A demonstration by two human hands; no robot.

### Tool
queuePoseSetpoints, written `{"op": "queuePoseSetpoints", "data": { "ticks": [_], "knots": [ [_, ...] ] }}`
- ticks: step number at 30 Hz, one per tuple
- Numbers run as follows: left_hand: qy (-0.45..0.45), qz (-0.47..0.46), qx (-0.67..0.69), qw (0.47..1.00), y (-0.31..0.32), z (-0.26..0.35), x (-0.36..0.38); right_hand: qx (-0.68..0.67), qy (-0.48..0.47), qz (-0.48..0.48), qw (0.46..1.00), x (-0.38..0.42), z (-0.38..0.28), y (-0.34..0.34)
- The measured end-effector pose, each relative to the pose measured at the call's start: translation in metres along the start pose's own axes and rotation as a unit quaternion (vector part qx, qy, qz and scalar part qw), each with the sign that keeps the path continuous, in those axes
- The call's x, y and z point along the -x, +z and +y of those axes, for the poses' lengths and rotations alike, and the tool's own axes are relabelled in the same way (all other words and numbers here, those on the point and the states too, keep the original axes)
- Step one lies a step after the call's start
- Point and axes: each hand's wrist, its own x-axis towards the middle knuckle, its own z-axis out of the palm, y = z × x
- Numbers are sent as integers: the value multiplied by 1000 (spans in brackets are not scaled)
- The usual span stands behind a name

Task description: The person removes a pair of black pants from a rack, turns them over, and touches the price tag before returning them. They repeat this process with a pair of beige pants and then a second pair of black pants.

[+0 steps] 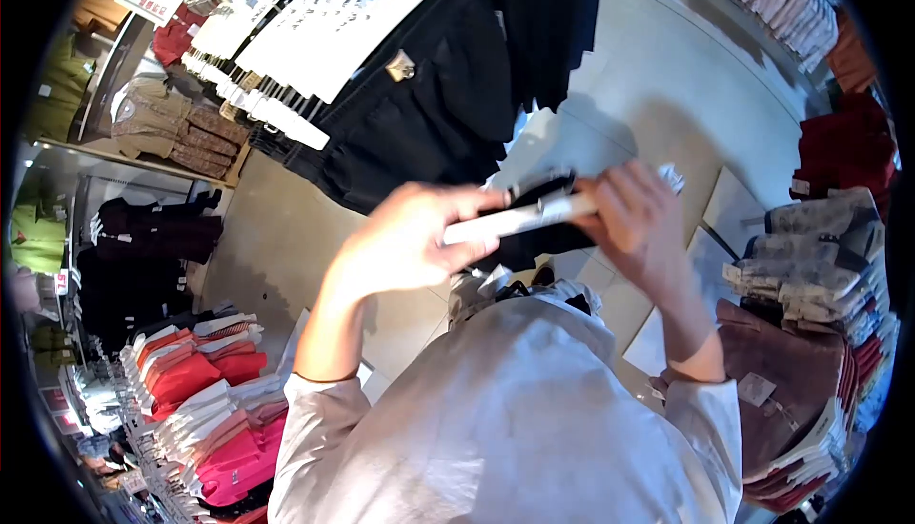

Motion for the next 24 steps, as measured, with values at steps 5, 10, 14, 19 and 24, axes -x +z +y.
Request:
{"op": "queuePoseSetpoints", "data": {
  "ticks": [5,10,14,19,24],
  "knots": [
    [207,356,-124,903,-13,19,-23,126,16,115,985,-23,21,-76],
    [198,425,127,874,25,-4,-53,272,-52,199,940,-39,39,-152],
    [92,294,275,910,29,-6,-71,263,-60,181,946,-50,35,-203],
    [140,293,226,918,19,20,-70,230,-38,255,939,-73,42,-229],
    [143,282,238,918,13,25,-77,394,108,309,859,-96,4,-239]
  ]
}}
